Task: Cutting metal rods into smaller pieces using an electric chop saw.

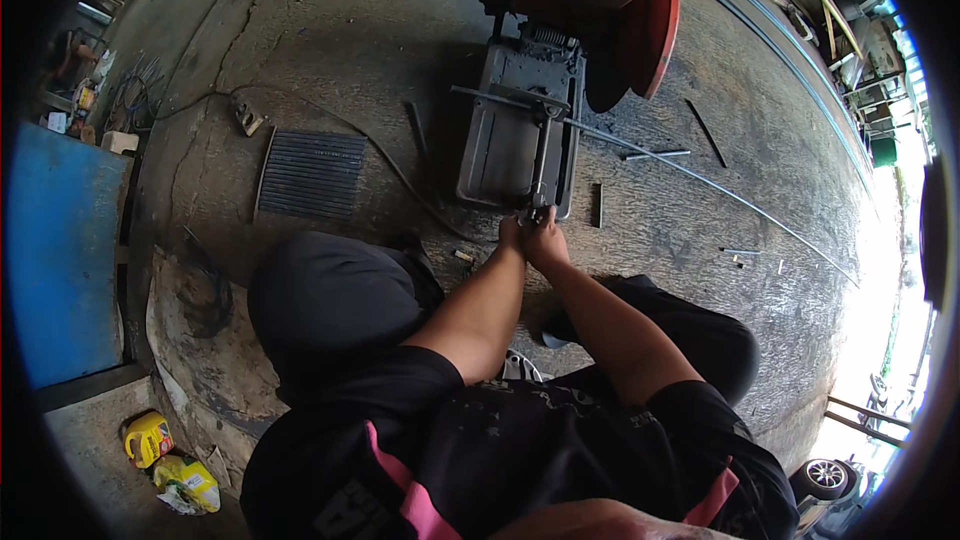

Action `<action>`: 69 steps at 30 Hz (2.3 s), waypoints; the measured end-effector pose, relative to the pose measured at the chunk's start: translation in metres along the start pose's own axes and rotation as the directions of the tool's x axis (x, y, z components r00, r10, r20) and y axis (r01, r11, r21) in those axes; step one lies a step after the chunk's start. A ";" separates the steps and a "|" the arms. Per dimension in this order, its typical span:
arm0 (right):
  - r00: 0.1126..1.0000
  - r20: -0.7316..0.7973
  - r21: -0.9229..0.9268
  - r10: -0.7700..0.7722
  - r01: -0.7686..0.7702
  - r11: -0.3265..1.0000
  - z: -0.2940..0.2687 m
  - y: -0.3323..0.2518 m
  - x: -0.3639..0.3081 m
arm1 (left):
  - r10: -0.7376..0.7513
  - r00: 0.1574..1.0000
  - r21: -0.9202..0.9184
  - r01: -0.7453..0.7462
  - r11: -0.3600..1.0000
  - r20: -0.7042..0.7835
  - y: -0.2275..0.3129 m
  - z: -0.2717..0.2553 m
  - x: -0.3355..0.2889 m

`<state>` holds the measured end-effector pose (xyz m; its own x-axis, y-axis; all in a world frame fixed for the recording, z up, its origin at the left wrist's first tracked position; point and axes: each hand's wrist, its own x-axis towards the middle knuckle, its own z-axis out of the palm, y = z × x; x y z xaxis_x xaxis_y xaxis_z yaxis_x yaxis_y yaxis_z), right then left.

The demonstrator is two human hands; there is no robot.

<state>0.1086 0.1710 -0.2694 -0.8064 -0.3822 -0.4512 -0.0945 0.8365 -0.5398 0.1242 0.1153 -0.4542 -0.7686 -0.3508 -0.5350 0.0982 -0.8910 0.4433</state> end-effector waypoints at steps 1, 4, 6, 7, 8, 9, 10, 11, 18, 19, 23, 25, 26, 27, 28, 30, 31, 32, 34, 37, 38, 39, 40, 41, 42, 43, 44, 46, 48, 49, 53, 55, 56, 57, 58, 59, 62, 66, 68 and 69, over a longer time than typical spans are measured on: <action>1.000 0.003 0.001 -0.002 0.002 1.000 -0.001 -0.003 0.000 | -0.072 0.997 -0.093 0.071 0.993 -0.013 0.007 0.002 -0.006; 0.984 0.057 -0.076 0.170 -0.165 0.983 -0.005 -0.008 0.002 | -0.233 0.965 -0.284 0.191 0.940 -0.123 0.023 0.011 -0.024; 0.985 0.042 -0.175 0.168 -0.158 0.972 -0.008 -0.006 0.005 | -0.318 0.923 -0.396 0.214 0.893 -0.218 0.029 0.014 -0.030; 0.985 0.064 -0.195 0.161 -0.146 0.970 -0.008 -0.005 0.007 | -0.317 0.943 -0.442 0.241 0.864 -0.105 0.030 0.015 -0.032; 0.982 0.140 -0.243 0.125 -0.088 0.966 -0.008 -0.003 0.010 | -0.334 0.940 -0.467 0.263 0.844 -0.074 0.030 0.014 -0.034; 0.972 0.212 -0.281 0.099 -0.036 0.959 -0.007 0.000 0.014 | -0.299 0.953 -0.449 0.244 0.860 -0.055 0.029 0.016 -0.033; 0.968 0.250 -0.236 -0.002 0.063 0.970 -0.007 0.004 0.016 | -0.305 0.945 -0.409 0.233 0.882 -0.121 0.028 0.017 -0.034; 0.964 0.264 -0.244 -0.020 0.087 0.966 -0.005 0.008 0.018 | -0.319 0.932 -0.371 0.238 0.898 -0.174 0.026 0.018 -0.034; 0.955 0.263 -0.148 -0.140 0.183 0.972 0.008 0.030 0.034 | -0.364 0.877 -0.254 0.292 0.922 -0.313 0.032 0.033 -0.038; 0.970 0.217 -0.176 -0.108 0.148 0.973 0.007 0.033 0.036 | -0.367 0.874 -0.252 0.296 0.922 -0.319 0.034 0.034 -0.037; 0.932 0.253 0.081 -0.259 0.246 0.966 0.006 0.045 0.041 | -0.376 0.866 -0.260 0.299 0.918 -0.330 0.037 0.035 -0.030; 0.940 0.199 0.086 -0.276 0.264 0.961 0.007 0.052 0.042 | -0.374 0.862 -0.249 0.300 0.921 -0.342 0.040 0.036 -0.028; 0.947 0.229 0.074 -0.223 0.212 0.974 0.008 0.055 0.044 | -0.369 0.864 -0.247 0.296 0.923 -0.344 0.041 0.037 -0.027; 0.954 0.247 0.062 -0.171 0.160 0.985 0.010 0.058 0.046 | -0.369 0.862 -0.243 0.297 0.923 -0.348 0.043 0.038 -0.027; 0.950 0.186 0.059 -0.250 0.243 0.968 0.012 0.061 0.047 | -0.371 0.860 -0.243 0.299 0.923 -0.349 0.045 0.040 -0.028; 0.952 0.237 0.113 -0.194 0.171 0.979 0.018 0.065 0.052 | -0.387 0.850 -0.258 0.309 0.916 -0.358 0.048 0.042 -0.029; 0.946 0.270 0.173 -0.182 0.138 0.975 0.018 0.067 0.053 | -0.383 0.846 -0.251 0.306 0.919 -0.371 0.048 0.043 -0.030; 0.952 0.284 0.185 -0.111 0.060 0.981 0.019 0.067 0.054 | -0.374 0.848 -0.250 0.296 0.922 -0.375 0.049 0.043 -0.029; 0.941 0.312 0.208 -0.130 0.065 0.976 0.015 0.066 0.054 | -0.356 0.853 -0.229 0.286 0.931 -0.381 0.048 0.043 -0.028; 0.914 0.397 0.143 -0.086 0.031 0.989 0.006 0.054 0.051 | -0.330 0.865 -0.206 0.269 0.941 -0.378 0.046 0.039 -0.023; 0.884 0.452 0.142 -0.118 0.060 0.988 0.001 0.049 0.051 | -0.319 0.866 -0.198 0.260 0.945 -0.385 0.045 0.038 -0.022; 0.848 0.508 0.113 -0.148 0.105 0.988 0.000 0.042 0.052 | -0.310 0.867 -0.201 0.249 0.947 -0.389 0.045 0.036 -0.020; 0.846 0.530 0.061 -0.067 0.041 0.997 0.000 0.035 0.053 | -0.302 0.867 -0.186 0.246 0.951 -0.396 0.045 0.035 -0.019; 0.846 0.533 -0.025 0.023 -0.011 1.000 -0.002 0.030 0.056 | -0.300 0.867 -0.178 0.248 0.952 -0.398 0.045 0.035 -0.017; 0.843 0.534 -0.104 0.072 -0.019 0.994 0.002 0.024 0.060 | -0.297 0.864 -0.171 0.248 0.954 -0.406 0.045 0.033 -0.016; 0.844 0.522 -0.182 0.125 -0.033 0.983 0.004 0.021 0.062 | -0.298 0.861 -0.166 0.250 0.954 -0.412 0.045 0.033 -0.016; 0.872 0.487 -0.176 0.049 0.042 0.983 0.006 0.020 0.063 | -0.297 0.860 -0.170 0.247 0.954 -0.416 0.046 0.032 -0.016; 0.882 0.471 -0.247 -0.002 0.134 0.960 0.014 0.019 0.065 | -0.303 0.856 -0.168 0.255 0.952 -0.419 0.045 0.031 -0.015; 0.901 0.433 -0.339 -0.032 0.196 0.920 0.018 0.022 0.064 | -0.309 0.853 -0.167 0.261 0.951 -0.421 0.042 0.032 -0.015; 0.935 0.351 -0.415 -0.046 0.200 0.888 0.020 0.023 0.062 | -0.311 0.851 -0.164 0.266 0.950 -0.422 0.041 0.032 -0.014; 0.976 0.219 -0.523 -0.013 0.128 0.843 0.019 0.017 0.055 | -0.310 0.845 -0.152 0.270 0.951 -0.435 0.038 0.031 -0.012; 0.985 0.160 -0.361 0.061 0.001 0.932 0.017 0.013 0.050 | -0.308 0.839 -0.140 0.274 0.951 -0.449 0.039 0.030 -0.013; 0.986 0.167 -0.365 0.012 0.050 0.930 0.014 0.012 0.047 | -0.308 0.836 -0.138 0.275 0.951 -0.454 0.039 0.030 -0.013; 0.984 0.177 -0.378 0.013 0.056 0.924 0.015 0.010 0.045 | -0.304 0.835 -0.133 0.274 0.952 -0.458 0.040 0.030 -0.013; 0.983 0.183 -0.323 -0.012 0.072 0.944 0.013 0.011 0.042 | -0.303 0.832 -0.139 0.270 0.953 -0.465 0.041 0.029 -0.012; 0.985 0.171 -0.282 -0.015 0.063 0.957 0.013 0.009 0.042 | -0.303 0.832 -0.128 0.275 0.953 -0.464 0.041 0.029 -0.011; 0.978 0.204 -0.186 -0.042 0.081 0.979 0.014 0.009 0.040 | -0.305 0.830 -0.113 0.286 0.951 -0.466 0.039 0.025 -0.004; 0.927 0.293 -0.393 -0.235 0.340 0.854 0.007 0.015 0.039 | -0.220 0.890 -0.098 0.197 0.976 -0.399 0.034 0.017 0.001; 0.910 0.349 -0.392 -0.223 0.358 0.847 0.004 0.018 0.042 | -0.286 0.919 -0.133 0.258 0.957 -0.271 0.031 0.019 -0.001; 0.978 0.207 -0.179 -0.034 0.072 0.981 0.004 0.022 0.041 | -0.327 0.895 0.040 0.355 0.934 -0.305 0.035 0.016 -0.005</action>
<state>0.0762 0.1720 -0.3021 -0.6644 -0.4835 -0.5699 -0.2552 0.8635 -0.4350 0.1211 0.0905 -0.4248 -0.5269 -0.1106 -0.8427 -0.2063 -0.9452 0.2530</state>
